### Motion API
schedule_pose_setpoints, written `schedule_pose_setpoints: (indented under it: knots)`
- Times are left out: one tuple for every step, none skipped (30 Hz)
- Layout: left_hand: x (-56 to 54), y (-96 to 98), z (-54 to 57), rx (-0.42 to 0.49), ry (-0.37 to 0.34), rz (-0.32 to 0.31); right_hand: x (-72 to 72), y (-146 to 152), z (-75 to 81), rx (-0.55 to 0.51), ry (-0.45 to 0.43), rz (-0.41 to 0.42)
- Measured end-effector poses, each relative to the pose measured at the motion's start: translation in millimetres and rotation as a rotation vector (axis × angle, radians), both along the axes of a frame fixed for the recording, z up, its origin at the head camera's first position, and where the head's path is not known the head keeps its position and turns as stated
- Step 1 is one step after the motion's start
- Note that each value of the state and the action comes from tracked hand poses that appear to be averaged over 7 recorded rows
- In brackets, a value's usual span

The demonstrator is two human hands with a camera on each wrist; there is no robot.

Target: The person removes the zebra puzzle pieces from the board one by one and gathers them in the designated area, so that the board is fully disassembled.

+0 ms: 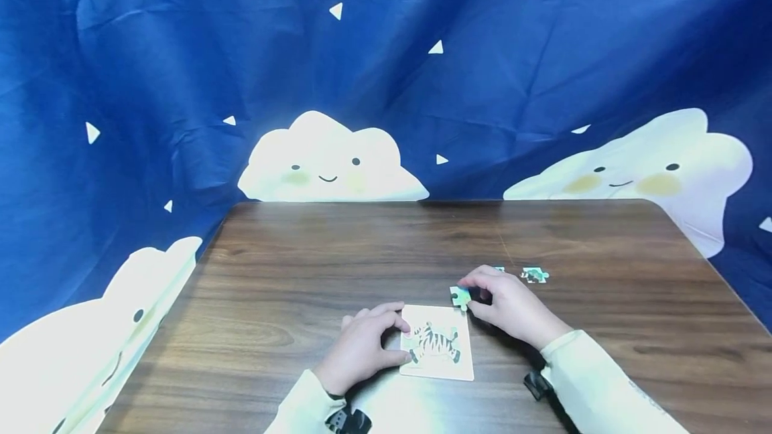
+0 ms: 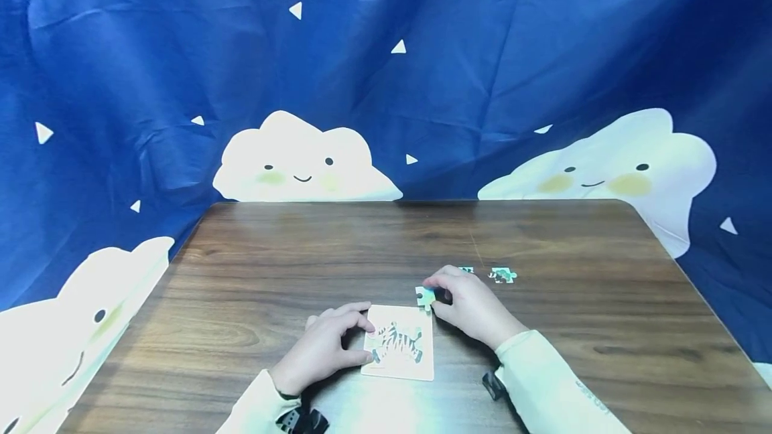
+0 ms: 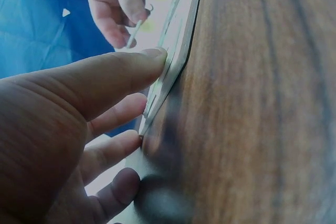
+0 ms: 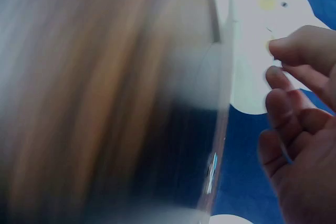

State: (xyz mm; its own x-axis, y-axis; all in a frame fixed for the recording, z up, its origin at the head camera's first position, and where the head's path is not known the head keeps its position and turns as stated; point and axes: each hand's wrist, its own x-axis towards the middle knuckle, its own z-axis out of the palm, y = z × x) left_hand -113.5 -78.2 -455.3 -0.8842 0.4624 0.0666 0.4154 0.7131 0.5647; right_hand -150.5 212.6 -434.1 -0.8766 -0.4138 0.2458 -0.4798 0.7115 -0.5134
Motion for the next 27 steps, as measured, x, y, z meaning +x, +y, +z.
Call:
schedule_pose_setpoints:
  knots:
    - [-0.1, -0.3, 0.0, 0.000, 0.000, 0.000, -0.4, 2, -0.2, 0.011, 0.016, 0.005]
    - [-0.1, -0.5, -0.2, -0.003, 0.001, 0.000, -0.5, 3, -0.7, 0.015, 0.033, 0.011]
    - [0.0, -0.7, -0.1, -0.006, -0.001, 0.000, -0.5, 6, -1.3, 0.023, 0.046, 0.013]
    - [0.2, -0.9, 0.0, -0.007, -0.005, -0.001, -0.2, 8, -1.8, 0.028, 0.060, 0.017]
    - [0.3, -1.0, 0.3, -0.008, -0.007, -0.001, 0.0, 11, -2.2, 0.032, 0.075, 0.021]
    - [0.5, -1.1, 0.6, -0.008, -0.011, 0.000, 0.4, 14, -2.3, 0.036, 0.087, 0.021]
    - [0.7, -1.2, 1.0, -0.009, -0.013, 0.000, 0.7, 17, -2.3, 0.036, 0.100, 0.023]
    - [0.9, -1.2, 1.4, -0.008, -0.015, 0.001, 1.1, 21, -1.9, 0.038, 0.110, 0.022]
    - [1.1, -1.2, 2.0, -0.007, -0.018, 0.001, 1.4, 24, -1.1, 0.041, 0.117, 0.019]
    - [1.1, -1.1, 2.4, -0.005, -0.019, 0.001, 1.7, 28, -0.3, 0.042, 0.130, 0.015]
    - [1.2, -1.0, 2.8, -0.004, -0.019, 0.001, 1.9, 32, 0.7, 0.042, 0.139, 0.009]
    - [1.2, -0.9, 3.0, -0.002, -0.018, 0.000, 1.9, 36, 1.3, 0.043, 0.146, -0.001]
    - [1.2, -0.8, 3.2, 0.000, -0.018, 0.000, 1.6, 40, 1.6, 0.042, 0.148, -0.010]
    - [1.2, -0.8, 3.4, 0.002, -0.019, -0.001, 1.3, 45, 2.1, 0.044, 0.146, -0.022]
    - [1.2, -0.8, 3.6, 0.005, -0.020, -0.001, 1.0, 49, 2.5, 0.044, 0.137, -0.036]
    - [1.2, -0.8, 3.7, 0.008, -0.020, -0.002, 0.8, 53, 2.9, 0.048, 0.123, -0.053]
    - [1.1, -0.8, 3.8, 0.009, -0.019, -0.002, 0.4, 58, 3.0, 0.051, 0.106, -0.068]
    - [0.9, -0.8, 3.7, 0.012, -0.018, -0.003, 0.1, 62, 2.9, 0.056, 0.089, -0.083]
    - [0.9, -0.9, 3.8, 0.013, -0.018, -0.003, -0.1, 67, 2.8, 0.061, 0.075, -0.096]
    - [0.9, -0.9, 3.8, 0.013, -0.017, -0.003, -0.2, 72, 2.7, 0.063, 0.064, -0.110]
    - [0.8, -1.0, 3.8, 0.014, -0.016, -0.004, -0.6, 76, 2.4, 0.063, 0.057, -0.121]
    - [0.7, -1.1, 3.7, 0.013, -0.014, -0.004, -1.0, 81, 1.8, 0.062, 0.056, -0.130]
    - [0.6, -1.1, 3.6, 0.012, -0.013, -0.005, -1.3, 86, 1.1, 0.060, 0.057, -0.138]
    - [0.5, -1.2, 3.6, 0.011, -0.012, -0.006, -1.7, 90, 0.4, 0.057, 0.061, -0.148]
    - [0.5, -1.2, 3.6, 0.010, -0.013, -0.006, -2.1, 95, -0.3, 0.056, 0.068, -0.159]
    - [0.4, -1.2, 3.6, 0.010, -0.014, -0.007, -2.4, 99, -0.7, 0.053, 0.074, -0.169]
    - [0.2, -1.1, 3.6, 0.009, -0.014, -0.008, -2.6, 104, -1.0, 0.052, 0.074, -0.178]
